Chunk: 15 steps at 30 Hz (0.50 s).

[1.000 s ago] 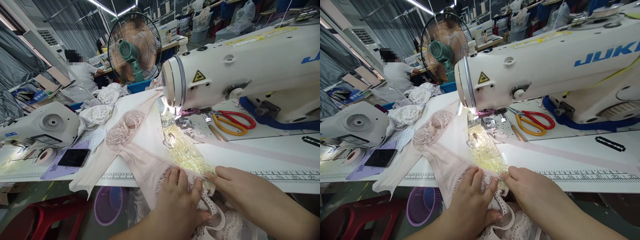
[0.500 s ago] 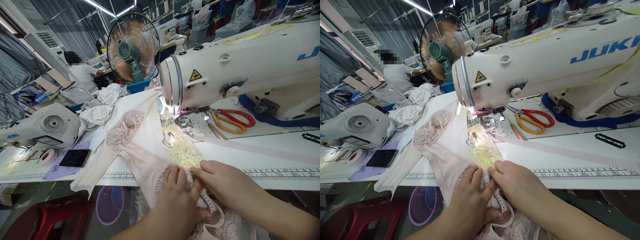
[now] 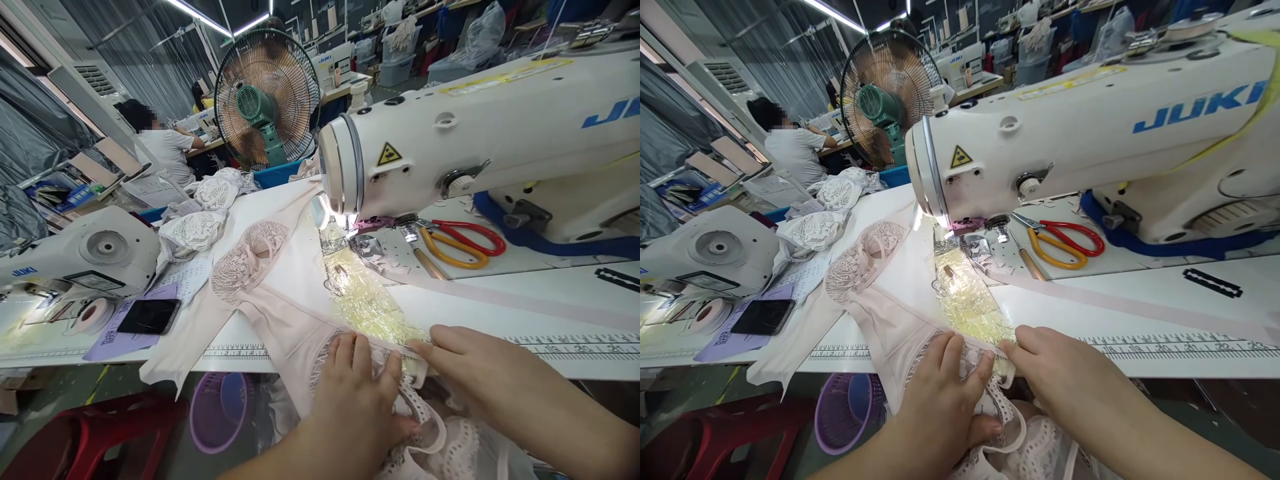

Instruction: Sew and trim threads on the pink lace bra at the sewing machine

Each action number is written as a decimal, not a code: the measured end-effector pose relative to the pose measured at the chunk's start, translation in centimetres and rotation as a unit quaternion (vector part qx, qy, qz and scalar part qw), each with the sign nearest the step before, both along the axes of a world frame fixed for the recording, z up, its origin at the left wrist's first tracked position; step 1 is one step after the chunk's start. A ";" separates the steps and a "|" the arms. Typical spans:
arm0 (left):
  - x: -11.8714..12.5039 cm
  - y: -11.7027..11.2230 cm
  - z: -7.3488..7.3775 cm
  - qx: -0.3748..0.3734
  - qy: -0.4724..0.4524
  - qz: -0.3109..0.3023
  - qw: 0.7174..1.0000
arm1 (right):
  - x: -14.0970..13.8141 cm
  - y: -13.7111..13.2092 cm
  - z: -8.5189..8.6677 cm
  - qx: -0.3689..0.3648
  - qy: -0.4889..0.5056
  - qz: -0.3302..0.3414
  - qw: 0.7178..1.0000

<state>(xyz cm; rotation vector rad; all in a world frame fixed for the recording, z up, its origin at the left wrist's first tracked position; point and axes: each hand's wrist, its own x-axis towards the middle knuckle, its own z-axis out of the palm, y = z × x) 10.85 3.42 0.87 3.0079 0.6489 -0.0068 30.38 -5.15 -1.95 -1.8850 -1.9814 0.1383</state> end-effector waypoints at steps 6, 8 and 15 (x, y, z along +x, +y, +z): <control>0.3 0.0 0.6 -0.035 0.057 -0.019 0.998 | -0.4 0.7 0.2 0.023 -0.036 0.021 0.999; 0.4 -0.1 0.9 -0.043 0.067 -0.021 0.997 | -0.4 0.8 0.4 0.023 -0.034 0.026 0.999; 1.3 -0.4 1.6 -0.050 0.089 -0.007 0.995 | -0.3 0.7 0.4 0.030 -0.035 0.043 0.998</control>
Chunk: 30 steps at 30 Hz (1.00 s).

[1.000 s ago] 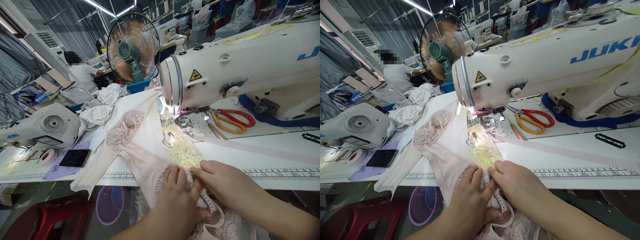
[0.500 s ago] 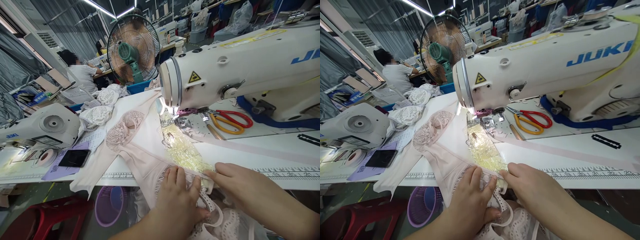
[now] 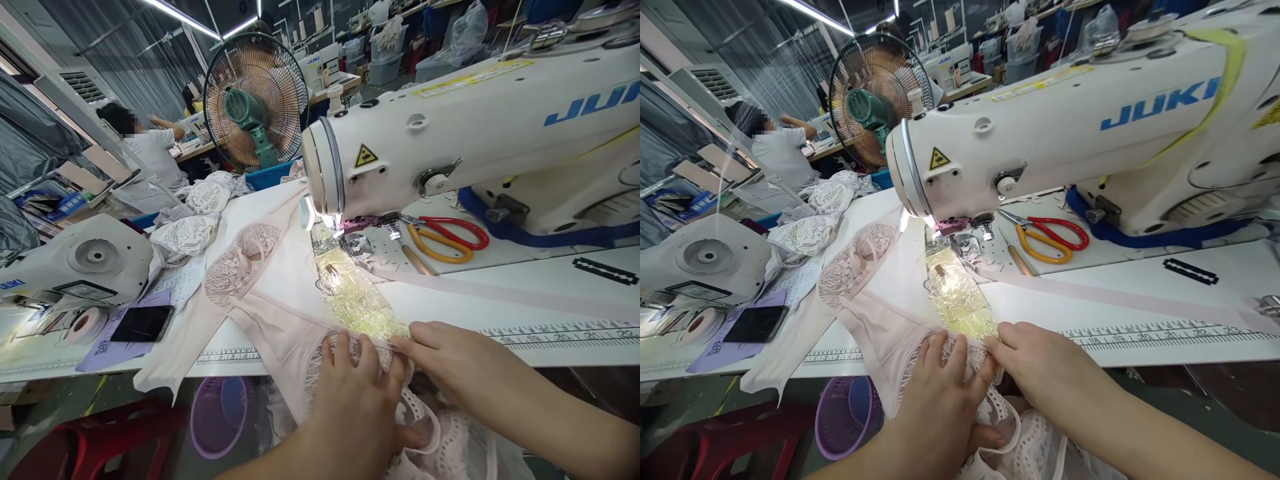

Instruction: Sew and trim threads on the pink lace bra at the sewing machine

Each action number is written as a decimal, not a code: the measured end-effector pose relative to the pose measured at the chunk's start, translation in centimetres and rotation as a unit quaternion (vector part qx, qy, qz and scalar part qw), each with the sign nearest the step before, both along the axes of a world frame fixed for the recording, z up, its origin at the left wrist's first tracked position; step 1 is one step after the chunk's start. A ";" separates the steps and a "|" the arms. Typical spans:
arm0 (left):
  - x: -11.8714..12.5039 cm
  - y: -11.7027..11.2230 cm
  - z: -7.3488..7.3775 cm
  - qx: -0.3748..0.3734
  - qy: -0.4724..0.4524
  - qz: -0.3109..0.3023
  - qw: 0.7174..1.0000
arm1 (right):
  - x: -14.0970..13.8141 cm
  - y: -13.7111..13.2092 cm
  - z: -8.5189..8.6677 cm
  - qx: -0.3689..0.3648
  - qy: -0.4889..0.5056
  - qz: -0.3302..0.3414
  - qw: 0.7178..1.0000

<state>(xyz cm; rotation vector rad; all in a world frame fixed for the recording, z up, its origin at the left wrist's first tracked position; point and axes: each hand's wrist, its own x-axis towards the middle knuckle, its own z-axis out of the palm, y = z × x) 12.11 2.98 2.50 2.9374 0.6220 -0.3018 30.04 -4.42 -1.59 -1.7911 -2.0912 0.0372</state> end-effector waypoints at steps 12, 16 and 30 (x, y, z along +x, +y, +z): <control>0.4 0.2 0.2 -0.011 0.022 0.006 1.000 | 1.7 -2.9 -1.7 -0.006 0.022 -0.011 1.000; 0.4 0.0 0.1 -0.003 0.022 0.004 1.000 | 1.8 -3.1 -1.3 -0.032 0.001 -0.022 0.999; 0.1 0.0 0.1 0.011 0.008 0.003 1.000 | 0.4 -1.4 -0.6 0.012 -0.009 -0.013 1.000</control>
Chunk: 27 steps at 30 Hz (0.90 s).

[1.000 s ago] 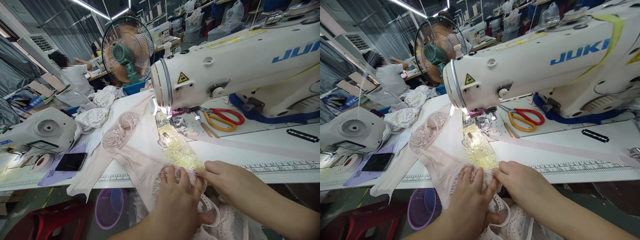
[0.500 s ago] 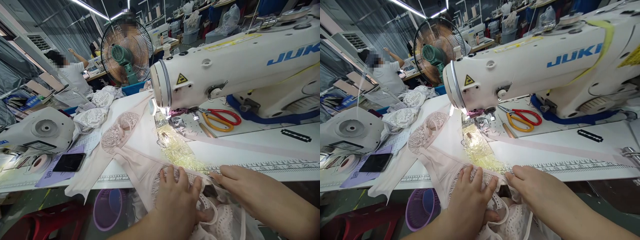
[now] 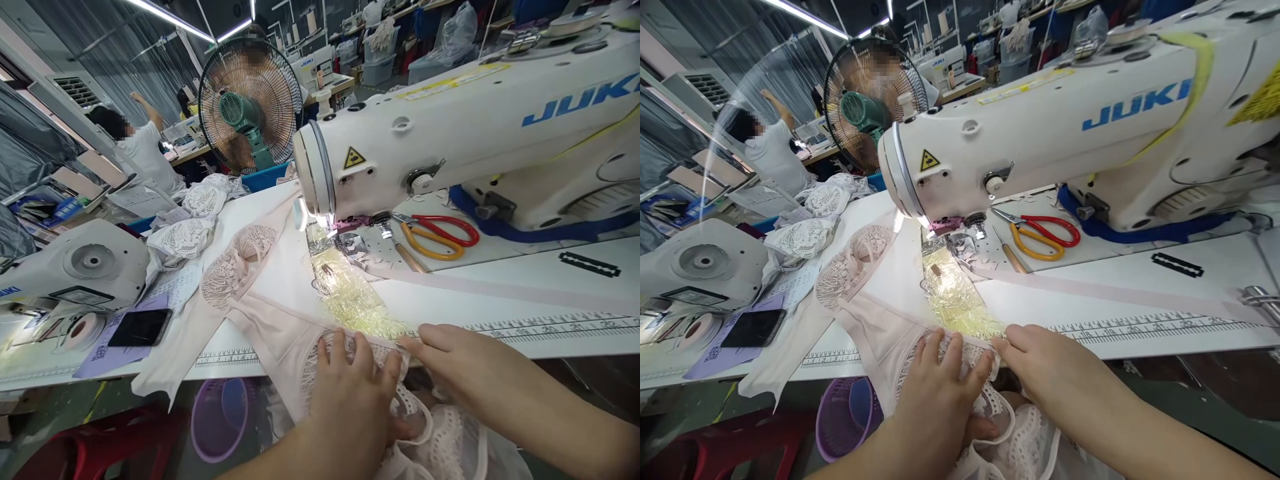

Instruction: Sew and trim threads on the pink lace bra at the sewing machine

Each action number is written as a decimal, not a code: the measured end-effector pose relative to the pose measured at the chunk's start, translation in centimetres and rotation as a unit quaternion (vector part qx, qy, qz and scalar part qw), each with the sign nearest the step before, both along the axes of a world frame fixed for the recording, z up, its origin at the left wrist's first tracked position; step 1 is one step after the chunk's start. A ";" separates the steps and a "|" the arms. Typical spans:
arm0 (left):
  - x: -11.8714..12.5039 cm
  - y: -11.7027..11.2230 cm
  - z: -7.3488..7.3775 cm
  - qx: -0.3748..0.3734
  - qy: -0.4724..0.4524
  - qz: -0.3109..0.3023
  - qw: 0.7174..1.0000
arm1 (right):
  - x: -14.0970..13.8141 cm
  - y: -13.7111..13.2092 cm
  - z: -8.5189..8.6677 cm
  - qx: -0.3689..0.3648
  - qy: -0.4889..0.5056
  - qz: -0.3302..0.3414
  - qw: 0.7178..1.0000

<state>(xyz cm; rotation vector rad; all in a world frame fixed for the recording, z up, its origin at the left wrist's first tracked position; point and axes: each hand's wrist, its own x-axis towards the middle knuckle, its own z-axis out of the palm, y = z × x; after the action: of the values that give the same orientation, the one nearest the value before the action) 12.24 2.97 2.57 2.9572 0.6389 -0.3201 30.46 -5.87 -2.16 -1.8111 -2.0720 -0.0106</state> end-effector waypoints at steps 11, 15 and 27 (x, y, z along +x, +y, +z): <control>-0.2 -0.2 -0.3 0.005 -0.004 0.003 1.000 | 0.2 -1.7 -0.5 0.006 -0.003 -0.006 1.000; -0.1 -0.1 -0.3 0.010 -0.003 0.000 1.000 | 0.1 -1.2 -0.1 0.012 -0.003 -0.017 1.000; -0.1 -0.1 -0.4 0.009 0.005 0.005 1.000 | -0.2 -0.8 -0.3 0.006 0.016 -0.016 1.000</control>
<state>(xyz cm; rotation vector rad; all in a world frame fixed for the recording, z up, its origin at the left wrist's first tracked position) 12.11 2.91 2.15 2.9701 0.6605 -0.3302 30.29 -6.70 -2.45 -1.8266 -2.0166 -0.0030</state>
